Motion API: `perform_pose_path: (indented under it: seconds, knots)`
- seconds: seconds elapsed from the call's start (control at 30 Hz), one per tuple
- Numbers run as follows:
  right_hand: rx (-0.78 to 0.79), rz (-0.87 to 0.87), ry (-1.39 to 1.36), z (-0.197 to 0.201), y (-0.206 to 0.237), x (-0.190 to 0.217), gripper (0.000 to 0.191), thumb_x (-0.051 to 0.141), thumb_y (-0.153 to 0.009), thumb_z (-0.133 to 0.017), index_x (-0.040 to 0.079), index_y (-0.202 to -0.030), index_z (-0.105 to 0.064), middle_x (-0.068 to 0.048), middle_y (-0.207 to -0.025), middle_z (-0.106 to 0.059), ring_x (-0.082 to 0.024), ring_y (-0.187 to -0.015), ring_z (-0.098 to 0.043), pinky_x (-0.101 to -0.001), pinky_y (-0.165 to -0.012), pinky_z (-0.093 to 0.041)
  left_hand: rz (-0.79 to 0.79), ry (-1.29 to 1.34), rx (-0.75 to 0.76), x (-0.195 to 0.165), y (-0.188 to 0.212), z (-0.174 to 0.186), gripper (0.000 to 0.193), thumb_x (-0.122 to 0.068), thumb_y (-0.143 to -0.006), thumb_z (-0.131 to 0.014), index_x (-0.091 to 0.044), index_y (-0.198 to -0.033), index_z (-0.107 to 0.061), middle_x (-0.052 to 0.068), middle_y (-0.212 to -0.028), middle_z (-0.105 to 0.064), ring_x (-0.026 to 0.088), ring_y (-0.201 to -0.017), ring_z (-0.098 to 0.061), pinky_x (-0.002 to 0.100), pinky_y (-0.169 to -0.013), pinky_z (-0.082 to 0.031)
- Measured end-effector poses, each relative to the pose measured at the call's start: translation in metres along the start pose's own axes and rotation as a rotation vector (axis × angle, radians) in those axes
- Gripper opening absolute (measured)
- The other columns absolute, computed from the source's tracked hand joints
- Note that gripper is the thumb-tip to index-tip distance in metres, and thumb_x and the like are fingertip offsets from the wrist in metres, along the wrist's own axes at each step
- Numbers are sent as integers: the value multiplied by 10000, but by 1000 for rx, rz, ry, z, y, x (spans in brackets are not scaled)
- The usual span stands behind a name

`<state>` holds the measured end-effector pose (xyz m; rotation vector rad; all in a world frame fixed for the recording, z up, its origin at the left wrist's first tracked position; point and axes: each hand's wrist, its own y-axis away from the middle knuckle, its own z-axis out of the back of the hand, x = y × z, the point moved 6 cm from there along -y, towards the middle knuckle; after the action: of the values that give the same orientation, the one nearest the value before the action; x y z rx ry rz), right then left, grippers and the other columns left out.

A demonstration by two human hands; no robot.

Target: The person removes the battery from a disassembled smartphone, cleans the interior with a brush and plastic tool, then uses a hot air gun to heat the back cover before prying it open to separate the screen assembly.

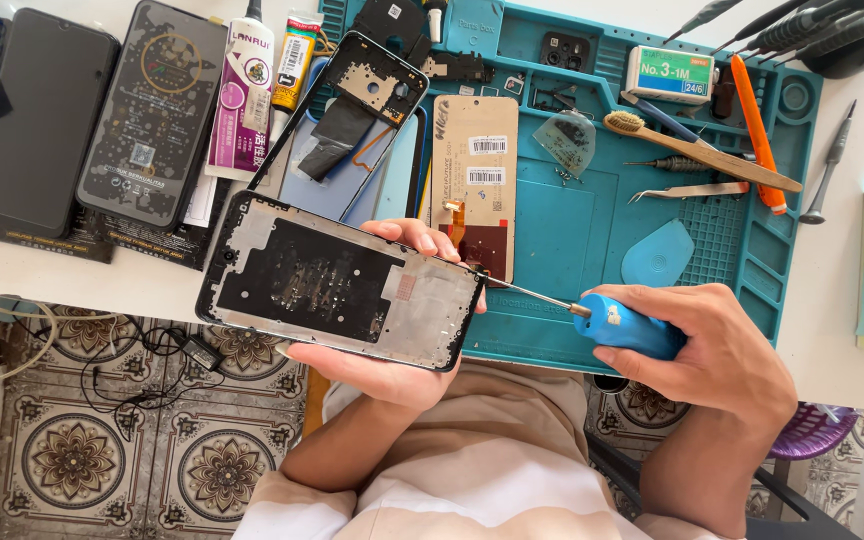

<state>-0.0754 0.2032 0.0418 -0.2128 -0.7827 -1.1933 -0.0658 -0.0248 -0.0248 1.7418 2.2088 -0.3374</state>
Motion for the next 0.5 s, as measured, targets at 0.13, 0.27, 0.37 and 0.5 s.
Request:
perform_pose_path:
  seconds: [0.13, 0.27, 0.37, 0.5]
  knots:
    - [-13, 18, -19, 1, 1, 1, 461, 254, -675, -821, 143, -1118, -760, -69, -768, -770, -226, -588, -756, -303, -554, -572, 9, -20, -7, 0, 1, -1, 1117, -954, -764, -443, 1, -1342, -442, 155, -1067, -461, 291, -1003, -499, 412, -664, -579]
    - [3, 39, -14, 0, 1, 2, 488, 240, -658, -825, 139, -1131, -757, -70, -765, -769, -236, -592, -745, -302, -559, -570, 6, -23, -7, 0, 1, 0, 1124, -956, -769, -444, 9, -1346, -434, 154, -1071, -458, 291, -1004, -498, 409, -683, -578]
    - [14, -6, 1, 0, 1, -1, 473, 231, -652, -827, 149, -1114, -766, -78, -741, -759, -243, -578, -739, -312, -542, -560, 2, -1, 4, 0, 1, 0, 1118, -951, -773, -436, 2, -1358, -432, 151, -1083, -459, 282, -1009, -497, 408, -673, -579]
    - [4, 35, -24, 0, 0, 2, 462, 234, -676, -821, 143, -1125, -757, -67, -760, -764, -232, -575, -737, -308, -541, -560, 0, 6, -11, 0, 4, 3, 1115, -953, -749, -428, -20, -1359, -426, 148, -1105, -459, 283, -1029, -500, 421, -692, -595]
